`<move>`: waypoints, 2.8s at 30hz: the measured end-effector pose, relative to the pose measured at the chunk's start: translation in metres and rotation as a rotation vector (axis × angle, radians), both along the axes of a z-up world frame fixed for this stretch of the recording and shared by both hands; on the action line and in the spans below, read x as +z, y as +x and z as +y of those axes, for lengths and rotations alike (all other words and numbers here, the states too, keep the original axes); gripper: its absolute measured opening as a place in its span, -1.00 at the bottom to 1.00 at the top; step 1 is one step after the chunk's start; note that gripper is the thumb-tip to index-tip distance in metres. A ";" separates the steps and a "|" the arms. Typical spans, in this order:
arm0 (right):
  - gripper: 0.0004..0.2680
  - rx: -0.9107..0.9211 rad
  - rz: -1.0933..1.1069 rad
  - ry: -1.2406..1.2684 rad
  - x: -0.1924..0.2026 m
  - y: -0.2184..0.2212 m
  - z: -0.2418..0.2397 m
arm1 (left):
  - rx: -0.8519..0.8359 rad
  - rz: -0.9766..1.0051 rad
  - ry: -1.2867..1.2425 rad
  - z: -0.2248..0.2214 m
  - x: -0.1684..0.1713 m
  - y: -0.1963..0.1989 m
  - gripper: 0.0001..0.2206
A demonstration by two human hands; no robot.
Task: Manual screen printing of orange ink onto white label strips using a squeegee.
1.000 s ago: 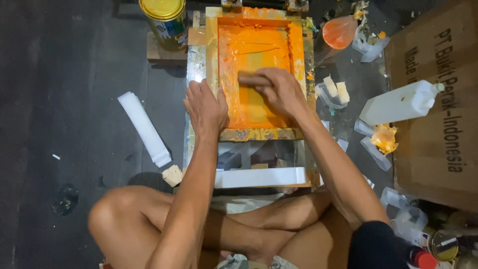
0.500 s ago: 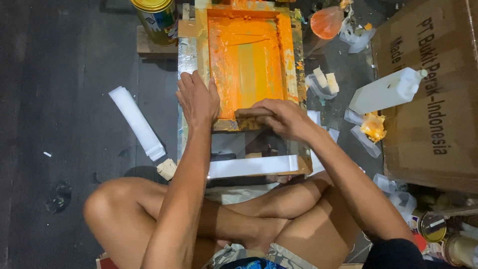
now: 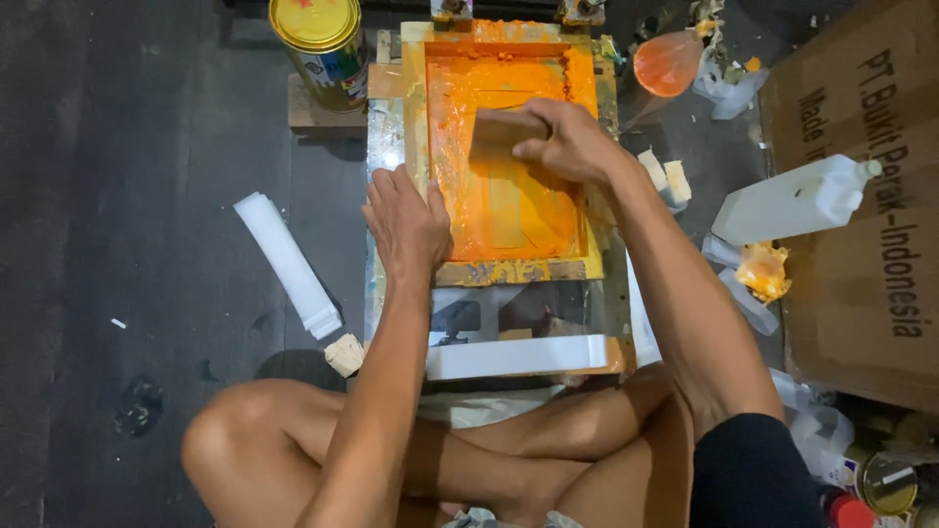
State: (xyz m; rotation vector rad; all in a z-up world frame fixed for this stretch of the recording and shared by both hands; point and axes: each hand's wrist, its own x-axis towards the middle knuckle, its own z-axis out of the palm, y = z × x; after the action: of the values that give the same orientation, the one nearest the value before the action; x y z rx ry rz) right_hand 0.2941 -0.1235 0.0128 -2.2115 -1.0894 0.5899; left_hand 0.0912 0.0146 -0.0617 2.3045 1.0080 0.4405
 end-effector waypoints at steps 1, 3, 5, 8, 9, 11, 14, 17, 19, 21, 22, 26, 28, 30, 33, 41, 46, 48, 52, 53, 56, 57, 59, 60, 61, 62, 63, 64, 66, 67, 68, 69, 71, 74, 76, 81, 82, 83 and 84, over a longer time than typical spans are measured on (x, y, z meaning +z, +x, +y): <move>-0.76 0.002 0.002 0.001 0.000 0.000 0.004 | 0.002 0.002 0.001 0.000 0.000 0.001 -0.61; -0.81 0.021 -0.189 0.200 -0.001 -0.003 0.008 | -0.012 -0.074 0.119 -0.003 0.000 0.001 -0.73; -0.81 0.037 -0.219 0.162 -0.007 -0.008 0.005 | -0.012 -0.056 0.113 -0.002 -0.001 0.002 -0.72; -0.78 0.057 -0.220 0.072 -0.006 -0.025 -0.010 | -0.008 -0.034 0.075 0.002 -0.009 0.003 -0.66; -0.75 0.059 -0.184 0.023 -0.004 -0.034 -0.017 | -0.005 -0.024 0.044 0.002 -0.013 0.001 -0.60; -0.74 0.096 -0.137 0.027 0.003 -0.057 -0.031 | -0.014 -0.017 0.028 0.002 -0.010 0.000 -0.60; -0.74 0.160 -0.108 0.012 0.019 -0.094 -0.054 | -0.024 0.016 0.007 0.002 -0.007 -0.001 -0.59; -0.74 0.194 -0.112 -0.006 0.022 -0.114 -0.072 | -0.021 0.059 -0.007 0.003 -0.003 -0.002 -0.60; -0.73 0.197 -0.101 -0.002 0.022 -0.118 -0.079 | -0.019 0.073 -0.013 0.003 0.000 -0.001 -0.61; -0.71 0.233 -0.077 -0.001 0.026 -0.120 -0.079 | -0.008 0.081 -0.027 0.002 0.003 -0.002 -0.61; -0.71 0.234 -0.078 0.000 0.032 -0.122 -0.076 | -0.007 0.080 -0.026 0.001 0.002 -0.003 -0.61; -0.72 0.166 -0.049 -0.016 0.053 -0.114 -0.054 | -0.023 0.080 -0.029 0.003 0.001 -0.001 -0.56; -0.71 0.133 -0.031 0.023 0.041 -0.092 -0.041 | -0.026 0.071 -0.029 0.001 -0.002 -0.001 -0.54; -0.72 0.060 -0.242 0.110 0.011 -0.056 -0.026 | -0.002 0.030 -0.001 0.000 -0.004 0.000 -0.55; -0.72 0.010 -0.285 0.152 -0.018 -0.024 -0.004 | 0.000 0.048 -0.001 0.002 -0.015 0.004 -0.53; -0.74 0.049 -0.252 0.036 -0.001 -0.066 -0.016 | 0.010 0.015 0.033 0.002 -0.018 0.004 -0.57; -0.73 0.082 -0.168 -0.036 0.028 -0.116 -0.044 | -0.013 0.013 0.045 0.004 -0.013 0.001 -0.55; -0.77 0.152 -0.185 0.017 0.036 -0.132 -0.057 | -0.010 -0.010 0.055 0.004 -0.016 0.000 -0.57; -0.70 0.189 -0.130 0.007 0.021 -0.130 -0.075 | -0.003 -0.053 0.077 0.006 -0.021 0.000 -0.59; -0.72 0.199 -0.102 0.012 0.023 -0.131 -0.076 | -0.009 -0.033 0.058 0.006 -0.020 0.000 -0.60; -0.76 0.210 -0.060 0.054 0.033 -0.130 -0.075 | -0.017 -0.022 0.045 0.007 -0.020 -0.001 -0.60; -0.78 0.214 -0.045 0.087 0.037 -0.130 -0.073 | -0.017 -0.031 0.049 0.007 -0.022 -0.001 -0.59; -0.80 0.164 0.051 0.028 0.041 -0.125 -0.071 | -0.012 -0.033 0.047 0.005 -0.018 -0.002 -0.59; -0.81 0.112 0.147 -0.029 0.043 -0.122 -0.070 | -0.008 -0.035 0.049 0.005 -0.016 -0.002 -0.60; -0.81 0.116 0.148 -0.029 0.039 -0.115 -0.066 | -0.005 -0.033 0.050 0.004 -0.013 -0.003 -0.60; -0.82 0.095 0.157 -0.065 0.035 -0.107 -0.063 | -0.003 -0.017 0.031 0.002 -0.010 -0.004 -0.60; -0.84 0.075 0.162 -0.097 0.032 -0.098 -0.058 | -0.001 -0.005 0.017 0.003 -0.005 -0.003 -0.59; -0.84 0.078 0.159 -0.093 0.033 -0.092 -0.052 | 0.002 -0.007 0.022 0.003 -0.004 -0.003 -0.59; -0.84 0.074 0.134 -0.122 0.034 -0.080 -0.040 | -0.006 0.012 -0.014 0.004 -0.003 -0.002 -0.57; -0.84 0.078 0.131 -0.119 0.033 -0.072 -0.032 | -0.002 0.010 -0.012 0.003 -0.003 -0.001 -0.57; -0.83 0.064 0.115 -0.080 0.032 -0.064 -0.025 | 0.014 -0.008 0.000 0.001 -0.004 0.000 -0.58; -0.82 0.049 0.101 -0.043 0.030 -0.057 -0.018 | 0.029 -0.024 0.009 -0.001 -0.004 0.000 -0.58; -0.82 0.040 -0.025 0.045 0.017 -0.039 -0.009 | 0.037 -0.008 0.027 0.000 -0.008 0.002 -0.58; -0.81 0.037 -0.191 0.133 -0.003 -0.023 -0.002 | 0.045 0.012 0.041 0.000 -0.010 0.004 -0.58; -0.78 0.047 -0.227 0.128 -0.011 -0.024 -0.003 | 0.049 0.019 0.032 0.001 -0.010 0.006 -0.58; -0.76 0.036 -0.114 0.071 0.017 -0.078 -0.027 | 0.025 0.028 0.040 0.000 -0.008 0.002 -0.54; -0.76 0.035 -0.114 0.070 0.018 -0.086 -0.034 | 0.023 0.028 0.038 0.002 -0.008 0.002 -0.54; -0.75 0.066 -0.108 0.056 0.018 -0.094 -0.041 | 0.010 0.033 0.028 0.003 -0.008 0.001 -0.53; -0.74 0.098 -0.103 0.042 0.019 -0.102 -0.049 | -0.004 0.038 0.018 0.004 -0.008 0.000 -0.53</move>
State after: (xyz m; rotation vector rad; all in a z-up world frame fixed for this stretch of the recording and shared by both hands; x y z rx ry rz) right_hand 0.1923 -0.1722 0.0313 -2.1824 -1.2577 0.4941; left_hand 0.0914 0.0184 -0.0701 2.3381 1.0220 0.4072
